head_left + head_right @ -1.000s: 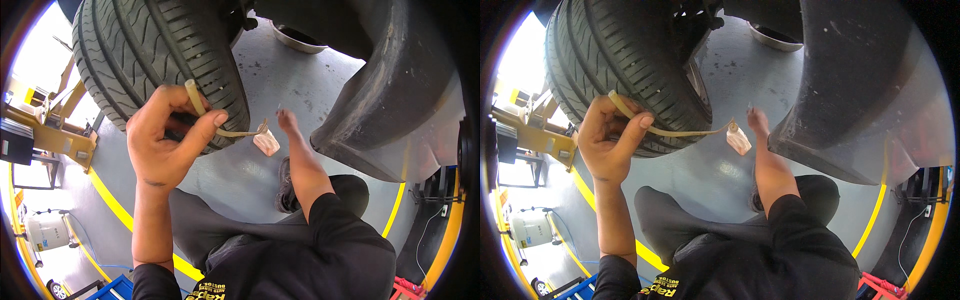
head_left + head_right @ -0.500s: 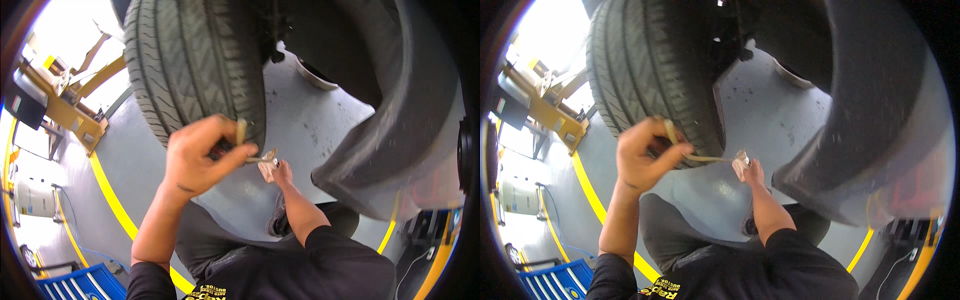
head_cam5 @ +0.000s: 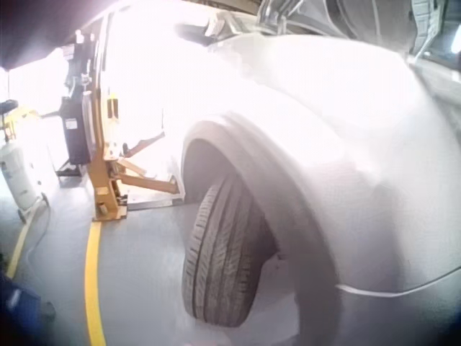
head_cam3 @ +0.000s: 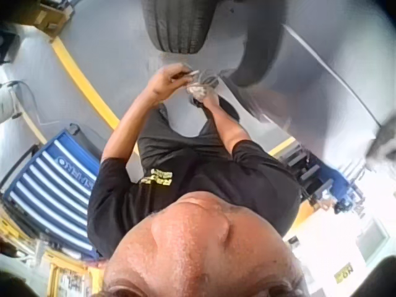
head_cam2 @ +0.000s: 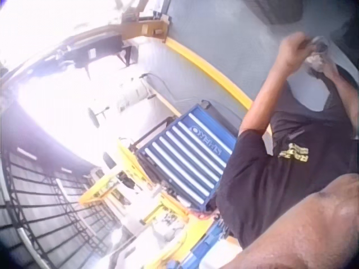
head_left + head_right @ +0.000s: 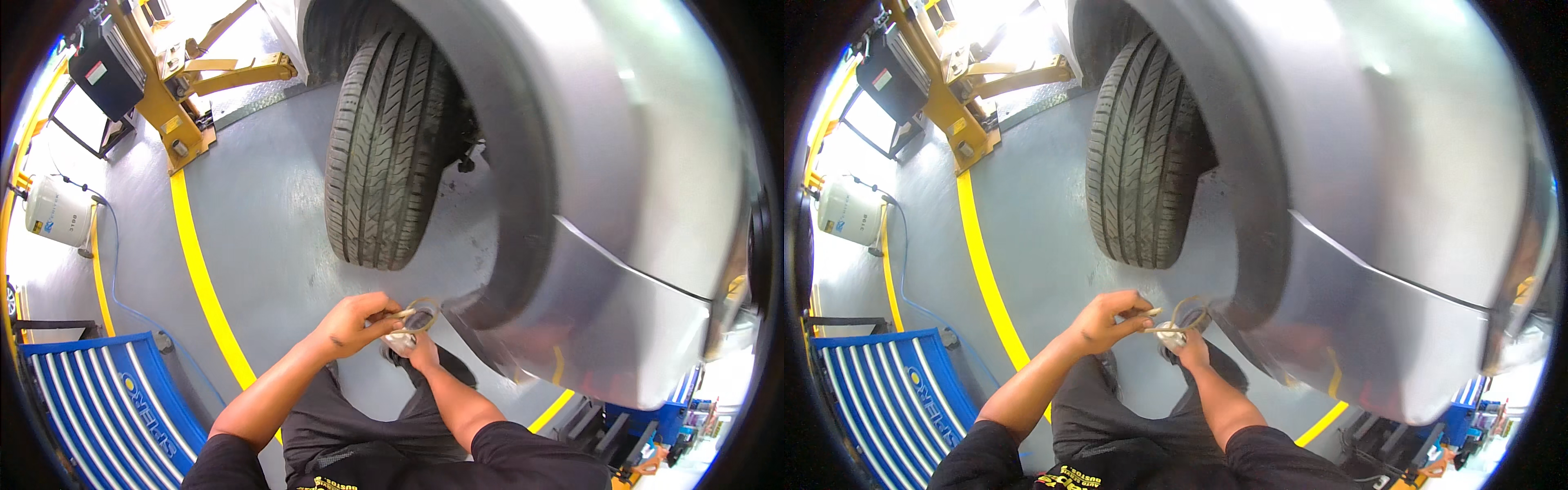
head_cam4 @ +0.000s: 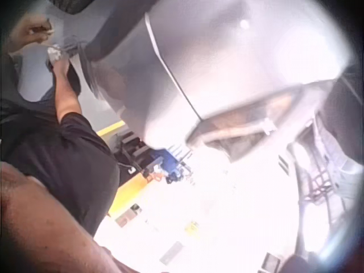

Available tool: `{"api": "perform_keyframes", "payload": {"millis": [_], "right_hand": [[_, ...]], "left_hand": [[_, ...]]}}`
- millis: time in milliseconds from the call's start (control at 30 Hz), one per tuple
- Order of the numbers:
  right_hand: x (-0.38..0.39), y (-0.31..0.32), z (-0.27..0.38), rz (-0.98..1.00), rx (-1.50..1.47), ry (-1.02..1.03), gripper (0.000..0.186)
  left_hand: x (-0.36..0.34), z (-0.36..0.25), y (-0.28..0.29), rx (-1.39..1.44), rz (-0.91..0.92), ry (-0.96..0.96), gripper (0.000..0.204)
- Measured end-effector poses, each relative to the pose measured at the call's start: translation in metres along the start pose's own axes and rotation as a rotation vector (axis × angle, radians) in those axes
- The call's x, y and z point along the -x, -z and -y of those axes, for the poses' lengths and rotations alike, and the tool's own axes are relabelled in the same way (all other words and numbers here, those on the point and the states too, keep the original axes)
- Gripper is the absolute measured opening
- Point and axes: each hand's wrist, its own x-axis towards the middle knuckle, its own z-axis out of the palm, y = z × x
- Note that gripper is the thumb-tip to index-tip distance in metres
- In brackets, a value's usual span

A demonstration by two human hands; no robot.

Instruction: The person pours blue fluid from a container into a reservoir in the engine bay and attaches a tube to a bleed valve on a wheel assembly.

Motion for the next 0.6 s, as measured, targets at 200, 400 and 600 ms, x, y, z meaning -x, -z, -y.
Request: {"api": "perform_keyframes", "payload": {"millis": [200, 400, 600], "right_hand": [[0.175, 0.043, -0.005, 0.008, 0.09, 0.136, 0.04], [0.318, 0.119, -0.026, 0.089, 0.024, 0.005, 0.04], [0.442, 0.195, -0.145, -0.091, -0.128, -0.064, 0.042]], "left_hand": [[0.074, -0.146, -0.02, 0.167, 0.105, 0.316, 0.02], [0.129, -0.274, -0.064, 0.172, 0.046, 0.551, 0.023], [0.144, -0.339, -0.198, 0.181, -0.024, 0.41, 0.025]]}}
